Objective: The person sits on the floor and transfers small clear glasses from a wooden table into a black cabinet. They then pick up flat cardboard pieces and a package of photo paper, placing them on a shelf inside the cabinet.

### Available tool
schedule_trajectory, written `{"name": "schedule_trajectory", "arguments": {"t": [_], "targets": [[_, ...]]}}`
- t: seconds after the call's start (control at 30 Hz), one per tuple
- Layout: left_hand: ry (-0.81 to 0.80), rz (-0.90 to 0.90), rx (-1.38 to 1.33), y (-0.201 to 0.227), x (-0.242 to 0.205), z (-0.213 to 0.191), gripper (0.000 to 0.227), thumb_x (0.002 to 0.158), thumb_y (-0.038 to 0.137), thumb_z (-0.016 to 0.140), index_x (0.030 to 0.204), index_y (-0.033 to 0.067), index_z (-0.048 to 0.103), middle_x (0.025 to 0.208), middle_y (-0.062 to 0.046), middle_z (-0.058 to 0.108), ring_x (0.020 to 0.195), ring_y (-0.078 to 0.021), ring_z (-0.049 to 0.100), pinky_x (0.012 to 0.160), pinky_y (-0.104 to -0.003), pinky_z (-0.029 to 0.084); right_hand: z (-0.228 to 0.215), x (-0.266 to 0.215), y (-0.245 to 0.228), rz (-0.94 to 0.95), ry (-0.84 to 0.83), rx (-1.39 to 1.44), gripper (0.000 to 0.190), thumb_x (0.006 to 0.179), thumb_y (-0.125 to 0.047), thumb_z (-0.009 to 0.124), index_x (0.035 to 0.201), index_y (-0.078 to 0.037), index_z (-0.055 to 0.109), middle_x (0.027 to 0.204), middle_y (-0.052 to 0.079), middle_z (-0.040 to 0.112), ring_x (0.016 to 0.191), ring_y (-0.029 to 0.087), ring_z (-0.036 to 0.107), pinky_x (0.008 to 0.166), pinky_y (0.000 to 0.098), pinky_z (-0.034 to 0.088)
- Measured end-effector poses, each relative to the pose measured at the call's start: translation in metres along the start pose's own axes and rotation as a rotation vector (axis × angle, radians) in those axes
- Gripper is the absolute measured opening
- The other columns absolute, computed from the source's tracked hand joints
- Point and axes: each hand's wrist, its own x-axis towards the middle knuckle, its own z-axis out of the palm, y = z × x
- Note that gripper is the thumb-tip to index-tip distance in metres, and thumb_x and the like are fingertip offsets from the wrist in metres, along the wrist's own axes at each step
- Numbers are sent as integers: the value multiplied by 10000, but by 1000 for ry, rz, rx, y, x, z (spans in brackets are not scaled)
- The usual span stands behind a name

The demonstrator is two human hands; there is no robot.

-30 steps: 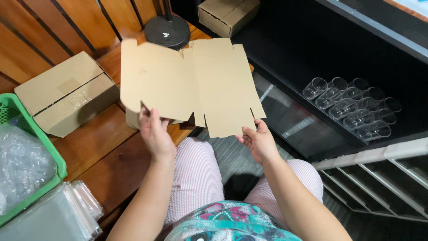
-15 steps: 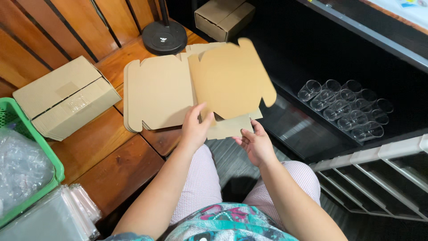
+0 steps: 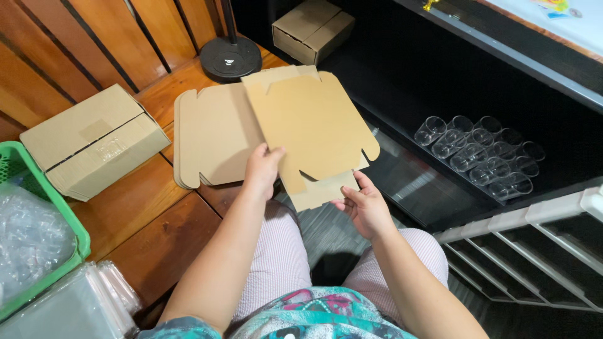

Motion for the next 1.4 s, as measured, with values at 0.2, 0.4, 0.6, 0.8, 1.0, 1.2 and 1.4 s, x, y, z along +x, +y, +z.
{"name": "schedule_trajectory", "arguments": {"t": [0.2, 0.4, 0.6, 0.8, 1.0, 1.2, 1.4], "targets": [[-28, 52, -257, 12, 19, 1, 567, 916, 73, 762, 1437, 58, 539, 1217, -197, 687, 1022, -366, 740, 829, -530, 644, 9, -9, -6, -28, 2, 33, 453, 950, 35, 638, 1373, -113, 569, 922, 198, 743, 716, 334, 773, 628, 356, 677], [89, 215, -390, 9, 12, 36, 506, 926, 47, 741, 1388, 53, 535, 1217, -177, 666, 1064, -295, 695, 893, -461, 627, 20, -3, 12, -33, 118, 130, 453, 977, -243, 720, 1386, -141, 555, 1032, 125, 735, 820, 271, 777, 711, 342, 674], [85, 248, -485, 11, -14, 58, 544, 906, 13, 750, 1379, 99, 494, 1302, -165, 653, 1150, -268, 682, 986, -492, 606, 83, -50, -24, -57, 99, 30, 364, 927, -12, 745, 1221, -29, 531, 943, 205, 770, 779, 279, 785, 674, 341, 666], [99, 207, -691, 32, -27, 57, 463, 900, 8, 736, 1308, 94, 534, 1222, -148, 671, 1101, -285, 692, 947, -481, 616, 71, -47, -34, -178, 122, -1, 316, 957, 34, 673, 1171, -62, 460, 902, 177, 751, 763, 245, 778, 651, 300, 657], [251, 254, -837, 72, -27, 18, 318, 949, 138, 702, 1246, 109, 593, 1195, -145, 704, 1079, -310, 727, 946, -498, 627, 70, -72, -87, -257, 147, -28, 227, 947, 52, 656, 1103, -56, 532, 805, 197, 741, 684, 274, 773, 592, 331, 650], [109, 271, -777, 106, -57, 22, 237, 1019, 347, 589, 1166, 161, 595, 1117, -179, 733, 947, -393, 774, 795, -572, 663, 38, -85, -159, -513, 215, -39, 367, 789, 156, 729, 1094, -13, 616, 846, 204, 723, 667, 287, 751, 608, 384, 655], [-196, 323, -607, 174, -125, 94, 270, 994, 307, 534, 1082, 59, 592, 977, -173, 696, 807, -301, 731, 578, -415, 664, 18, -125, -256, -742, 278, -63, 372, 789, 160, 673, 1104, -33, 632, 846, 138, 705, 672, 233, 743, 615, 322, 664]]}}
